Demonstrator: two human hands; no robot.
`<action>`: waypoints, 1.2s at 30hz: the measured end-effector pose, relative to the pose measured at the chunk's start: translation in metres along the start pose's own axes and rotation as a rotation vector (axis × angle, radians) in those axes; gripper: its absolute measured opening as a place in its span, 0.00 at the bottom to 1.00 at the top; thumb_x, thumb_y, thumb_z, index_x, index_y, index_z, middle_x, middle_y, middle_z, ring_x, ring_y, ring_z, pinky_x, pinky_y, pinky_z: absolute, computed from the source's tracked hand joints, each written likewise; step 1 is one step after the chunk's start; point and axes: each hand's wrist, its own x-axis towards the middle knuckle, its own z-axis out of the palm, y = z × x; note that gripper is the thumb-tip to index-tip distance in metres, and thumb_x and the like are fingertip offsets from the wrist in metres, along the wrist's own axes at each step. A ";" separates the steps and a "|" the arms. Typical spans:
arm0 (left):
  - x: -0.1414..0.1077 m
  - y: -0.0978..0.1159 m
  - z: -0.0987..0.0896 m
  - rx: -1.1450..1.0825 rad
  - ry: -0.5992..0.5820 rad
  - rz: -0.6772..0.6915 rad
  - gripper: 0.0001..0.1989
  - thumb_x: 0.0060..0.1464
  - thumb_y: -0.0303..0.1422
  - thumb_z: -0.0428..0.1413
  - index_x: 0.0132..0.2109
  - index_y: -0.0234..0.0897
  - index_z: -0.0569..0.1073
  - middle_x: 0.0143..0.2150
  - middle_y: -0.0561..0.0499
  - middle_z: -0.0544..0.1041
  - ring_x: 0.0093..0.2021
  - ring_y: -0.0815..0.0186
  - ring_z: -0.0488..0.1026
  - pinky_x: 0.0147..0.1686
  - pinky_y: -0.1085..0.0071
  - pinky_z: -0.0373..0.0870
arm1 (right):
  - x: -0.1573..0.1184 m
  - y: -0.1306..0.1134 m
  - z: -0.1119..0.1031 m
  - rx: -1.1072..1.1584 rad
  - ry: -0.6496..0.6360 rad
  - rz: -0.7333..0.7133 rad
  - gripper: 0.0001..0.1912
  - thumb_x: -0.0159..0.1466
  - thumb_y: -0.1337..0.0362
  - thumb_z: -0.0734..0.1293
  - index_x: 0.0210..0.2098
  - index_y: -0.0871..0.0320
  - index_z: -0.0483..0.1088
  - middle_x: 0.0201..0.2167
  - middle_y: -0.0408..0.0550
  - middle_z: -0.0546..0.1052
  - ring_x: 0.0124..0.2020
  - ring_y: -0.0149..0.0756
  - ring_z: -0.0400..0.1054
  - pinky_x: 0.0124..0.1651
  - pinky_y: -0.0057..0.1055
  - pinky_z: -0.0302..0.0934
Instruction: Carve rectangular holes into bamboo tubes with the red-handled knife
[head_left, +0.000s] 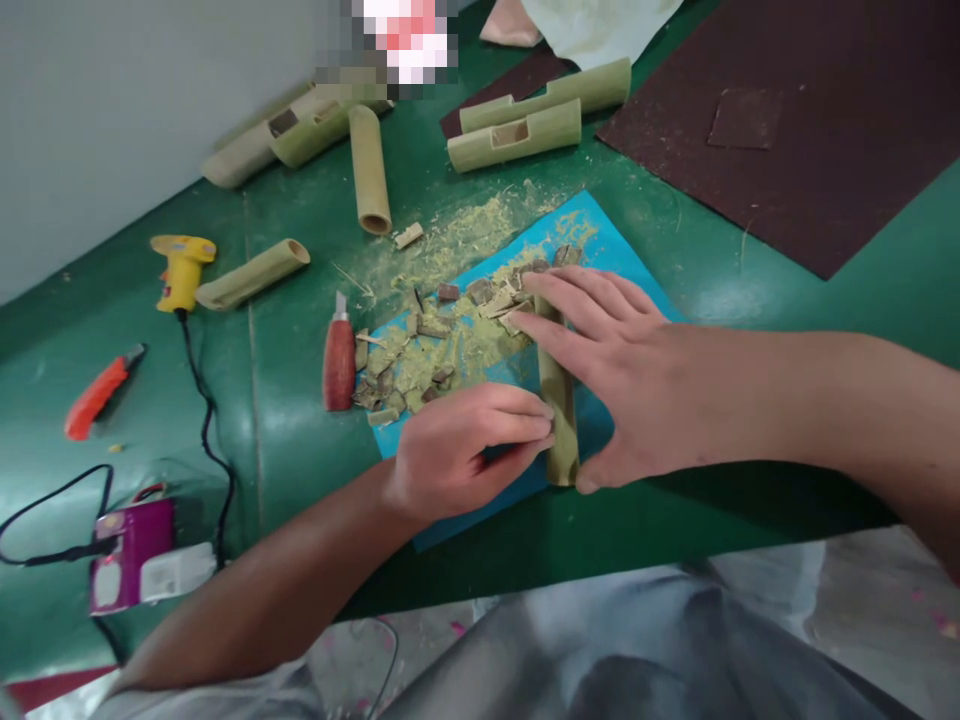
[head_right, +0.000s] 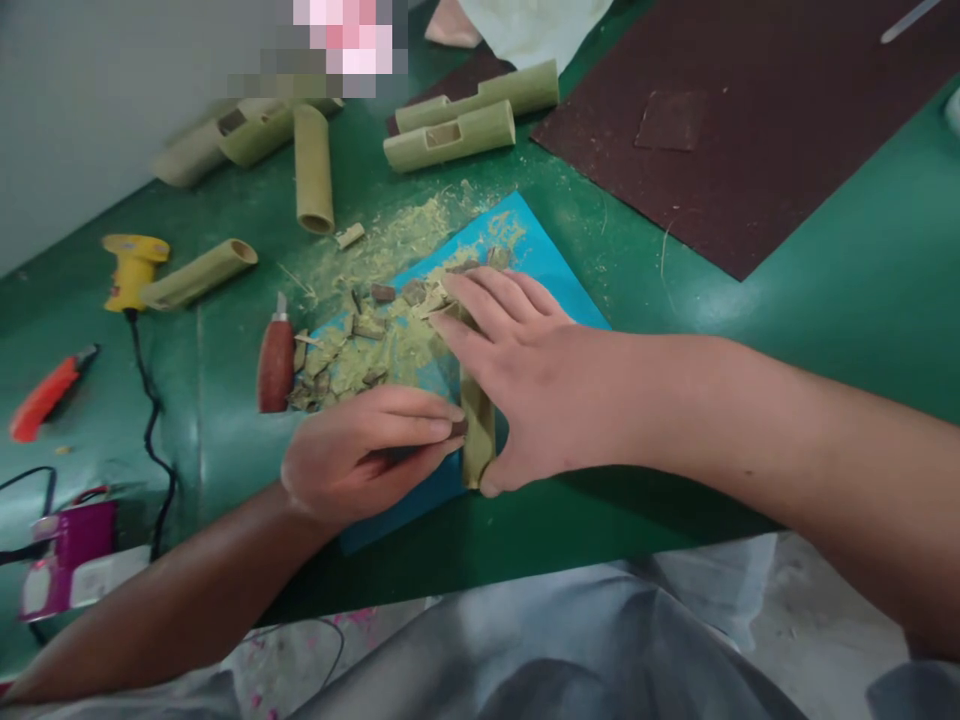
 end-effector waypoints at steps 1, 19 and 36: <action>0.000 0.000 0.001 0.001 0.006 -0.005 0.07 0.69 0.25 0.62 0.48 0.41 0.80 0.47 0.46 0.90 0.47 0.61 0.90 0.47 0.71 0.89 | 0.000 0.000 0.003 -0.003 0.008 -0.002 0.64 0.47 0.40 0.83 0.77 0.45 0.59 0.83 0.56 0.53 0.84 0.73 0.39 0.83 0.67 0.41; 0.002 0.009 0.004 0.107 0.083 -0.163 0.05 0.68 0.28 0.63 0.46 0.43 0.84 0.48 0.49 0.90 0.48 0.61 0.90 0.50 0.70 0.88 | 0.000 0.002 0.011 -0.011 -0.036 0.010 0.68 0.49 0.36 0.82 0.79 0.56 0.53 0.85 0.59 0.46 0.84 0.76 0.32 0.82 0.71 0.44; -0.002 0.009 0.000 0.060 -0.010 -0.203 0.06 0.70 0.29 0.62 0.46 0.41 0.85 0.49 0.48 0.90 0.49 0.62 0.89 0.52 0.72 0.85 | 0.003 -0.002 0.008 0.000 -0.083 0.052 0.66 0.47 0.37 0.83 0.76 0.57 0.60 0.86 0.58 0.44 0.85 0.73 0.31 0.83 0.68 0.43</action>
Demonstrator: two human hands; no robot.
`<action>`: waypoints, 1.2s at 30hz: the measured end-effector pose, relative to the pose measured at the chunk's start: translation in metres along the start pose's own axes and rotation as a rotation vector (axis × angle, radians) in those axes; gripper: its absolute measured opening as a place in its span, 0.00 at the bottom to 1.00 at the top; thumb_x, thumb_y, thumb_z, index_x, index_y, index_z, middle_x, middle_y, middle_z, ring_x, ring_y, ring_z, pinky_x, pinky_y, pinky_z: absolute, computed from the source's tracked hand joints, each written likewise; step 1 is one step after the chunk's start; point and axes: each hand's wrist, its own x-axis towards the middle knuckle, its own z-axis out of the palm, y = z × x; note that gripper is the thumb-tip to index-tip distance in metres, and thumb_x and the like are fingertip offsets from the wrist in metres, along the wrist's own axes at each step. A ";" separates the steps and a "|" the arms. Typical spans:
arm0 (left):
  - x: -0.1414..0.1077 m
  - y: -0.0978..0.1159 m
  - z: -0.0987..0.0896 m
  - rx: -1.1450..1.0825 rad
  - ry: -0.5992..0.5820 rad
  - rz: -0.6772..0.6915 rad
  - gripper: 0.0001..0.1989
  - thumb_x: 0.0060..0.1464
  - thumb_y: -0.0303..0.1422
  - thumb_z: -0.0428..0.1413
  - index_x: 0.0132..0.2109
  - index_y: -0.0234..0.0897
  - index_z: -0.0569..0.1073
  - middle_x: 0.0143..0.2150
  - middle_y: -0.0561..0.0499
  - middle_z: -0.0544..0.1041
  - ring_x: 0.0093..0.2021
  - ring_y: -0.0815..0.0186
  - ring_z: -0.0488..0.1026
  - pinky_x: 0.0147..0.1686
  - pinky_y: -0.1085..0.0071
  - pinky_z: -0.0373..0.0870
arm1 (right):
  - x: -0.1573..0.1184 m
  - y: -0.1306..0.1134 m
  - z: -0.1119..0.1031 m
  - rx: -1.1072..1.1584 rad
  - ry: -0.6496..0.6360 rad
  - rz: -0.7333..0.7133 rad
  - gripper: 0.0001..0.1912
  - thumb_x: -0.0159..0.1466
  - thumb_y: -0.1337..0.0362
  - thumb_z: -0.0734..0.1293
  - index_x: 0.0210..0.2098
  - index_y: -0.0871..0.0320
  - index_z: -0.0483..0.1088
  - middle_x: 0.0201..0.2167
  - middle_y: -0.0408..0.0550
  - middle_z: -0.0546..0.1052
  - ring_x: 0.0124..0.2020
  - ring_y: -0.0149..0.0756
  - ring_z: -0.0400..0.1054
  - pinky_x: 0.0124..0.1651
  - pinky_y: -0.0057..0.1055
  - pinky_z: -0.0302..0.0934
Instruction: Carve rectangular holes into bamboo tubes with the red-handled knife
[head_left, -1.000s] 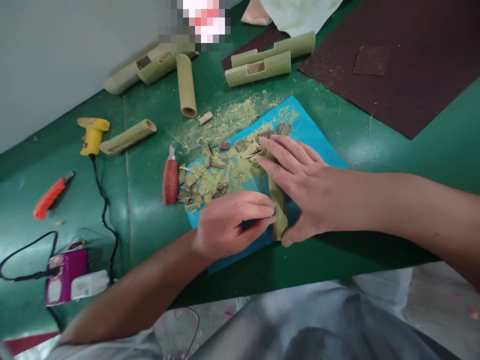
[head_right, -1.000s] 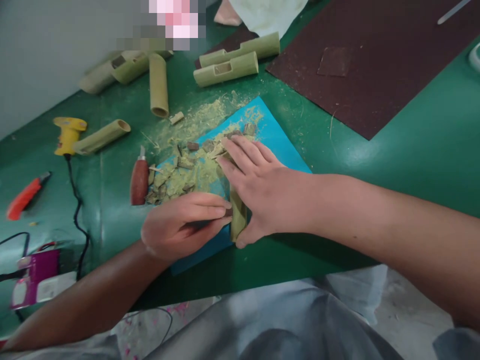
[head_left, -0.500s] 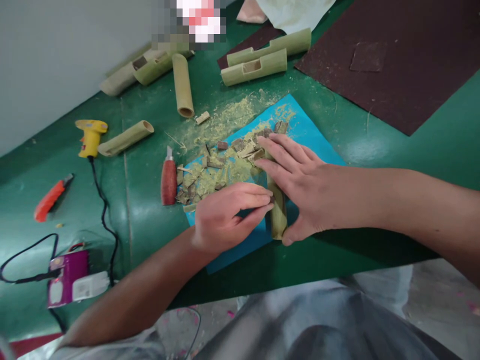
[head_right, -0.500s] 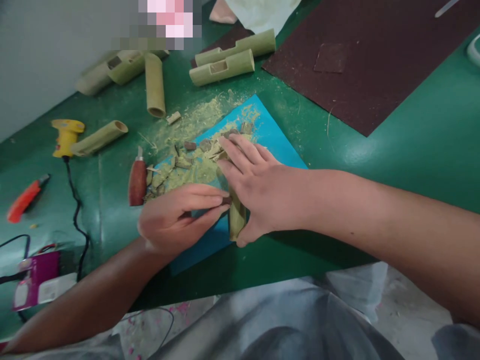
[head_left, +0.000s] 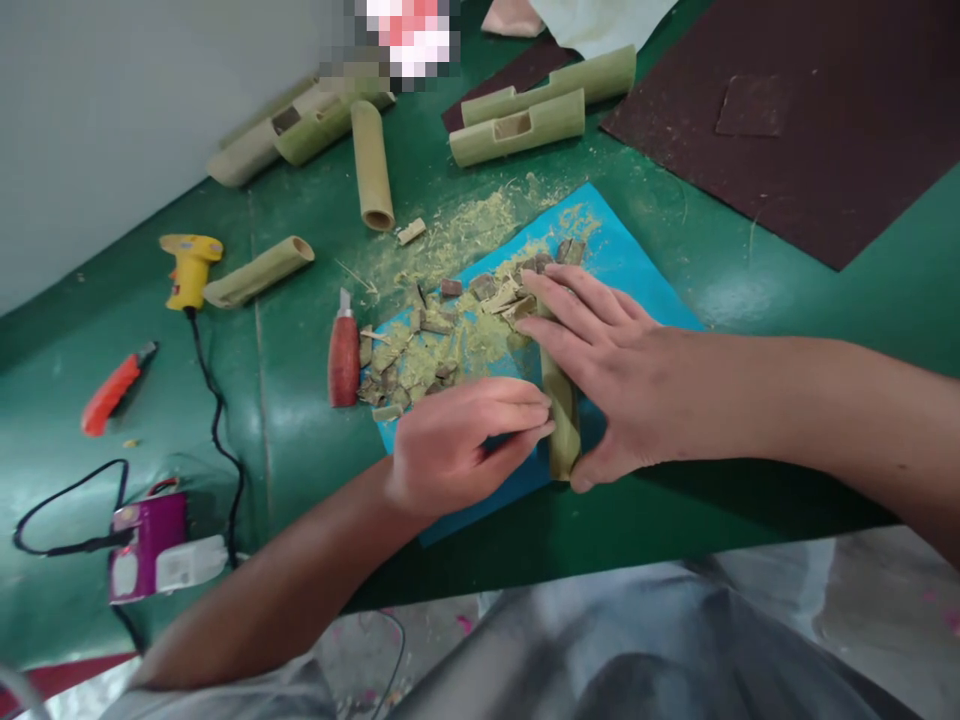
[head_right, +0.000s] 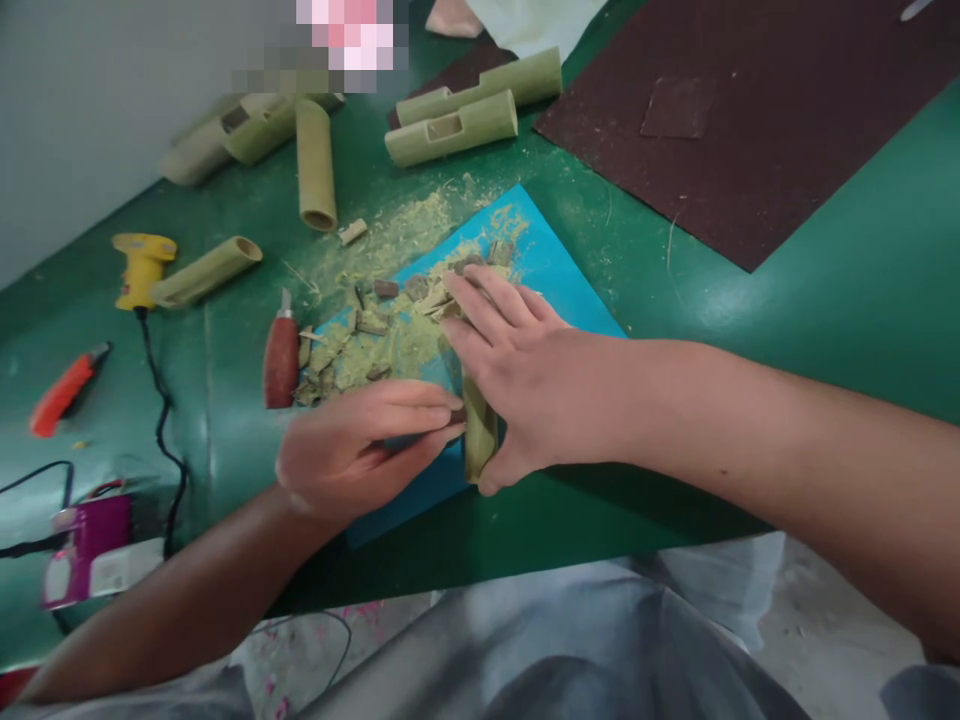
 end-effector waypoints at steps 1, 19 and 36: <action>0.000 -0.001 0.000 -0.007 -0.044 0.009 0.07 0.71 0.29 0.61 0.45 0.41 0.85 0.50 0.47 0.90 0.49 0.62 0.89 0.53 0.71 0.86 | 0.000 0.001 0.001 0.000 0.000 -0.006 0.66 0.47 0.37 0.83 0.77 0.56 0.60 0.86 0.57 0.44 0.85 0.74 0.31 0.83 0.69 0.43; 0.004 0.001 0.007 -0.018 0.181 0.021 0.04 0.67 0.28 0.65 0.46 0.42 0.83 0.47 0.50 0.90 0.47 0.63 0.89 0.50 0.71 0.86 | 0.001 0.004 0.003 0.026 0.015 -0.006 0.67 0.47 0.36 0.81 0.77 0.52 0.58 0.86 0.54 0.43 0.85 0.72 0.29 0.83 0.69 0.43; 0.000 0.010 0.001 -0.007 0.033 0.005 0.06 0.69 0.28 0.62 0.45 0.45 0.84 0.47 0.49 0.90 0.46 0.62 0.89 0.49 0.69 0.88 | -0.001 0.004 0.003 0.019 0.020 -0.053 0.68 0.48 0.36 0.83 0.77 0.57 0.56 0.85 0.63 0.43 0.85 0.73 0.29 0.82 0.72 0.41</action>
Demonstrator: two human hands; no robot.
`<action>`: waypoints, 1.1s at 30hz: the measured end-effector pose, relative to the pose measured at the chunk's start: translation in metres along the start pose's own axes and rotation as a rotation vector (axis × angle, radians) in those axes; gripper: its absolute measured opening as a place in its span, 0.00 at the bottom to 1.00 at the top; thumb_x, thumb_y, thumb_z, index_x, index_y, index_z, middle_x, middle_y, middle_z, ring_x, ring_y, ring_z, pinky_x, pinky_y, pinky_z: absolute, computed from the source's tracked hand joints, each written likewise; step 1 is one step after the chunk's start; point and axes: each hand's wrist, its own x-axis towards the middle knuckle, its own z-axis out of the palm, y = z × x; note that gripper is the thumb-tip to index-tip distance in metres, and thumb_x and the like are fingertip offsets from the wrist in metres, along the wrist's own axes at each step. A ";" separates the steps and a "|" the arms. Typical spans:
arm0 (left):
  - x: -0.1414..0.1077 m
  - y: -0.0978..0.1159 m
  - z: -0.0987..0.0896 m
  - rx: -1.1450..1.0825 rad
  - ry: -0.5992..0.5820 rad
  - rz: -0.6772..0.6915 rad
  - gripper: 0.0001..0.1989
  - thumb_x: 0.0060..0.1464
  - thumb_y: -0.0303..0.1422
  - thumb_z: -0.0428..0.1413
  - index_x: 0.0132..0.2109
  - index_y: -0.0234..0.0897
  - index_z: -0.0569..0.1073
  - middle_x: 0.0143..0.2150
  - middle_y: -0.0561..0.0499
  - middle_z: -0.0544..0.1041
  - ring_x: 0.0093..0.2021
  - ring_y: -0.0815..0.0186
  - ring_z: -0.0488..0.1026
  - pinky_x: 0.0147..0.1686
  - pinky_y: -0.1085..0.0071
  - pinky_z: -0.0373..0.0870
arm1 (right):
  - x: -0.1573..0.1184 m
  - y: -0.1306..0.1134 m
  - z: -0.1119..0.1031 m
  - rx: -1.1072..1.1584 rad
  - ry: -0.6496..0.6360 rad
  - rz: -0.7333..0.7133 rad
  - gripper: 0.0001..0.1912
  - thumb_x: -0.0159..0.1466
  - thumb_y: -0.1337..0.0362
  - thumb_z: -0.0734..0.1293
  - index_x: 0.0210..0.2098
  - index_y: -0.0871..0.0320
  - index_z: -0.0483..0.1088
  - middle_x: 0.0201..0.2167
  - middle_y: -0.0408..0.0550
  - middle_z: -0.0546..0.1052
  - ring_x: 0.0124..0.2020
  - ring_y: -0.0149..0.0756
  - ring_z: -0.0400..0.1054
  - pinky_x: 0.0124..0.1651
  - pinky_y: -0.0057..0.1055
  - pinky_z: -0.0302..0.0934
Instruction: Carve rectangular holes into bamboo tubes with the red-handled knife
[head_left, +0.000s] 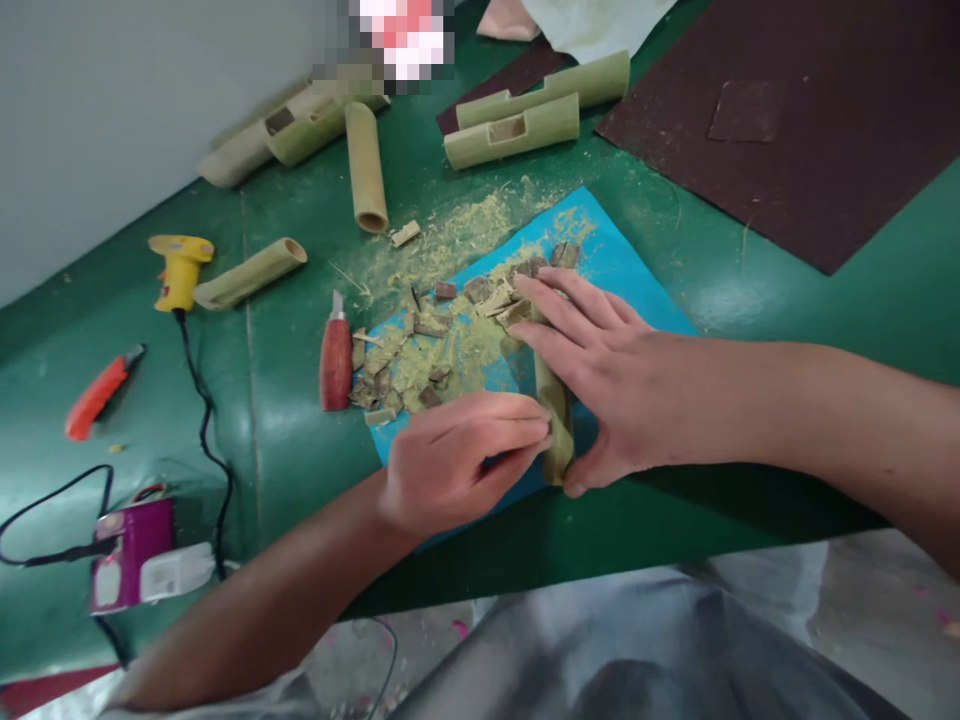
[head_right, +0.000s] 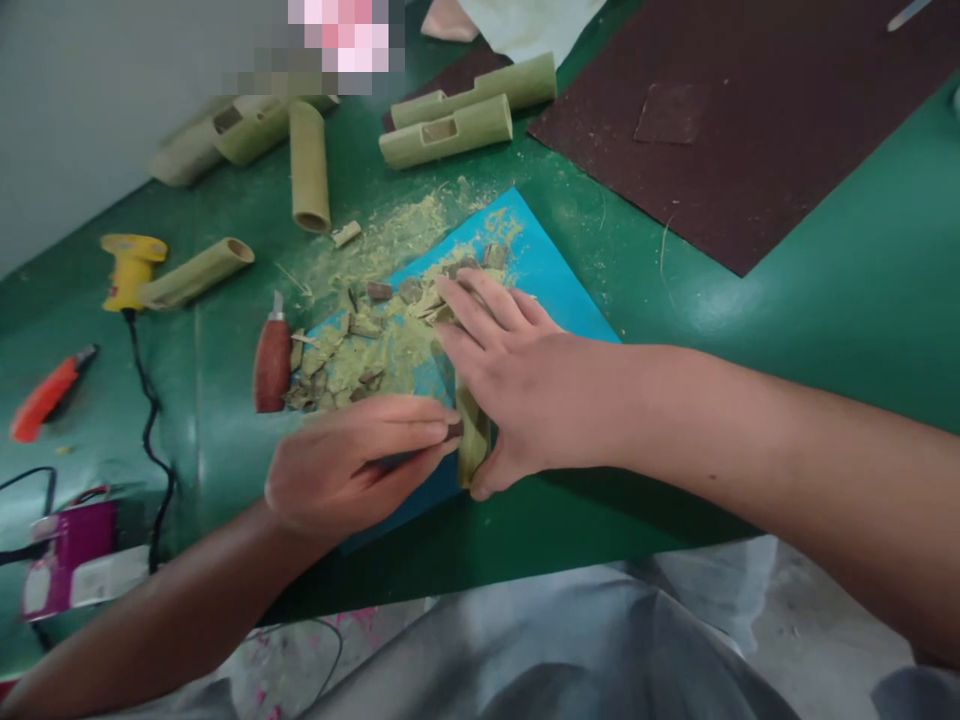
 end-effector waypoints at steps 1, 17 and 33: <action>0.000 0.000 0.000 0.010 0.006 0.006 0.06 0.69 0.28 0.62 0.45 0.44 0.84 0.47 0.49 0.90 0.46 0.62 0.89 0.49 0.69 0.88 | 0.000 -0.001 -0.001 -0.010 -0.011 0.002 0.68 0.48 0.36 0.83 0.77 0.60 0.56 0.85 0.65 0.42 0.85 0.73 0.28 0.82 0.72 0.41; 0.002 -0.005 0.006 -0.045 0.112 -0.072 0.07 0.68 0.29 0.63 0.47 0.46 0.85 0.48 0.50 0.90 0.49 0.60 0.89 0.52 0.66 0.88 | 0.001 -0.004 -0.002 -0.003 0.014 0.043 0.60 0.49 0.39 0.81 0.75 0.51 0.62 0.85 0.54 0.48 0.84 0.75 0.33 0.82 0.72 0.43; -0.001 -0.004 0.007 -0.081 0.084 -0.014 0.06 0.67 0.26 0.64 0.45 0.44 0.83 0.46 0.50 0.90 0.46 0.63 0.89 0.48 0.69 0.88 | 0.002 -0.005 -0.001 -0.028 0.024 0.055 0.62 0.47 0.38 0.82 0.75 0.51 0.63 0.85 0.54 0.48 0.85 0.71 0.34 0.83 0.68 0.45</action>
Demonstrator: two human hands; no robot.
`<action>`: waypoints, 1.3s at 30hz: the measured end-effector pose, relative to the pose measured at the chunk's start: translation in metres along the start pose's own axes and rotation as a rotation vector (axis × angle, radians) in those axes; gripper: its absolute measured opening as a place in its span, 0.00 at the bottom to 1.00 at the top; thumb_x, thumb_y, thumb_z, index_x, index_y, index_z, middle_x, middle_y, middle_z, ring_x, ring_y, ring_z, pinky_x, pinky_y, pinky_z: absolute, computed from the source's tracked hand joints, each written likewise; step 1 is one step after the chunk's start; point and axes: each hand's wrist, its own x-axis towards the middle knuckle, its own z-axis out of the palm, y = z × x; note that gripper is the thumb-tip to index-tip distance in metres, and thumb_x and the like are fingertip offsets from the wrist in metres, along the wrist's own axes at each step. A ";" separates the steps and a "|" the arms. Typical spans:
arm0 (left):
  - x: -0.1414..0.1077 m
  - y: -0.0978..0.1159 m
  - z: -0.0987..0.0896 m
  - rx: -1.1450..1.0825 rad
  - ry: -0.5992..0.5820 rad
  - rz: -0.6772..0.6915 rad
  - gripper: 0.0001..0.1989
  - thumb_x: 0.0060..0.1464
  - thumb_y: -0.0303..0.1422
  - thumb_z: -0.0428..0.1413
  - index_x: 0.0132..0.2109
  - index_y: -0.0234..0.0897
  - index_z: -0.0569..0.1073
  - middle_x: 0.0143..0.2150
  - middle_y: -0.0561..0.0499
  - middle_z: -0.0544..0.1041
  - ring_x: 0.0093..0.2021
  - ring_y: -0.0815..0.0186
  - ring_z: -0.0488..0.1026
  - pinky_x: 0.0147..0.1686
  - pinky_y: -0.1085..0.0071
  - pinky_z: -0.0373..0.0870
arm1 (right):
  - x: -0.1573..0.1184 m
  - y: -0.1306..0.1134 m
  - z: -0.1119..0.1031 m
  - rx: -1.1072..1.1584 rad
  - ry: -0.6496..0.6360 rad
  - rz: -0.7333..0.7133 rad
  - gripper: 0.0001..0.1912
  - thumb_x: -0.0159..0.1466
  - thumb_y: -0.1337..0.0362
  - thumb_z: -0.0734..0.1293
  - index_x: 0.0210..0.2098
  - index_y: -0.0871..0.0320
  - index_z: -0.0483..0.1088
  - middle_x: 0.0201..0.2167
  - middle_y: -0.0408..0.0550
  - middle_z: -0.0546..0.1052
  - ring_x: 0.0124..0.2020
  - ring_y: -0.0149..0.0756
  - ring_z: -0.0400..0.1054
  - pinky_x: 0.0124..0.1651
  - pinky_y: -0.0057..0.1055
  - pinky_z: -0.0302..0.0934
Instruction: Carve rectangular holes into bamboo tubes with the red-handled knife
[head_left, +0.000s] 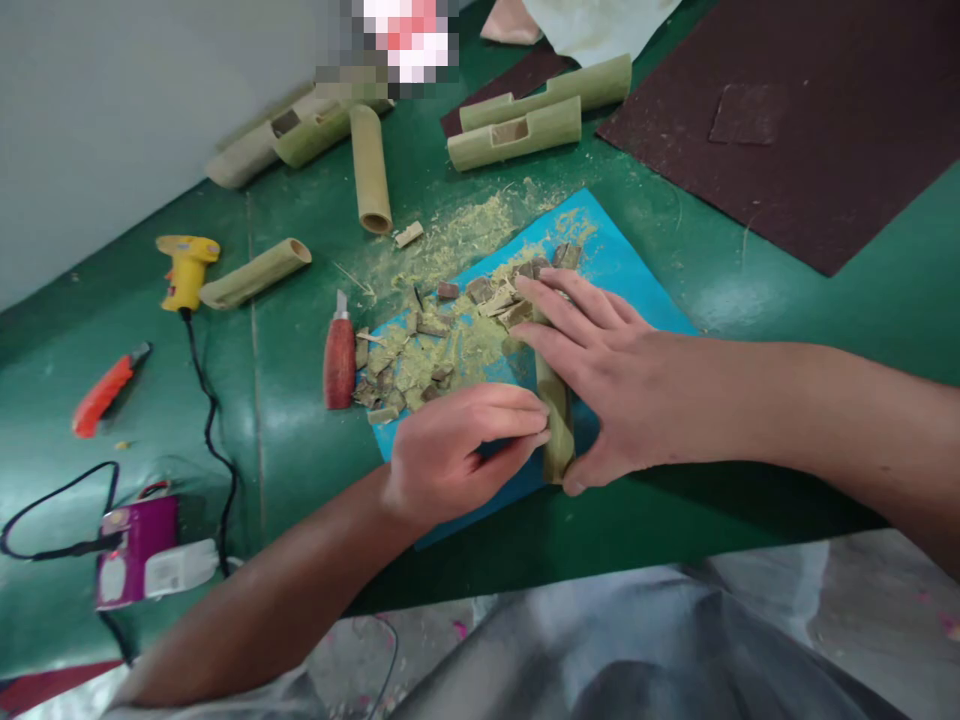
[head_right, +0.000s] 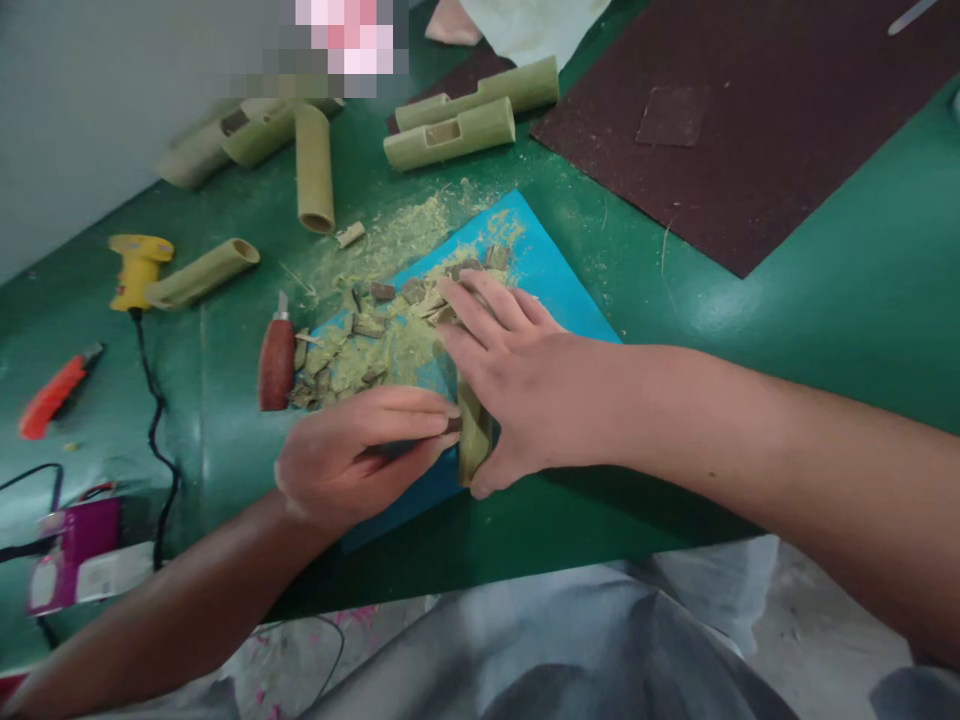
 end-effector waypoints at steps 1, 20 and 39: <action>-0.001 0.000 0.000 -0.019 0.038 -0.009 0.06 0.66 0.26 0.65 0.45 0.44 0.83 0.45 0.50 0.90 0.45 0.63 0.89 0.48 0.67 0.88 | 0.001 0.000 0.000 -0.005 -0.001 -0.002 0.62 0.47 0.37 0.82 0.75 0.51 0.63 0.85 0.55 0.49 0.85 0.71 0.35 0.83 0.68 0.45; 0.009 -0.011 0.003 -0.609 0.266 -0.497 0.15 0.59 0.43 0.72 0.41 0.40 0.77 0.28 0.57 0.79 0.24 0.70 0.77 0.26 0.73 0.78 | 0.010 -0.005 -0.014 0.086 0.382 -0.266 0.12 0.75 0.58 0.64 0.38 0.52 0.77 0.39 0.47 0.82 0.44 0.42 0.78 0.45 0.39 0.70; 0.016 0.001 0.001 -0.868 0.371 -0.623 0.02 0.52 0.29 0.72 0.35 0.38 0.86 0.24 0.54 0.81 0.22 0.73 0.76 0.22 0.81 0.70 | 0.013 0.001 -0.002 0.142 0.534 -0.439 0.09 0.78 0.68 0.65 0.41 0.56 0.74 0.38 0.47 0.82 0.41 0.34 0.75 0.46 0.31 0.69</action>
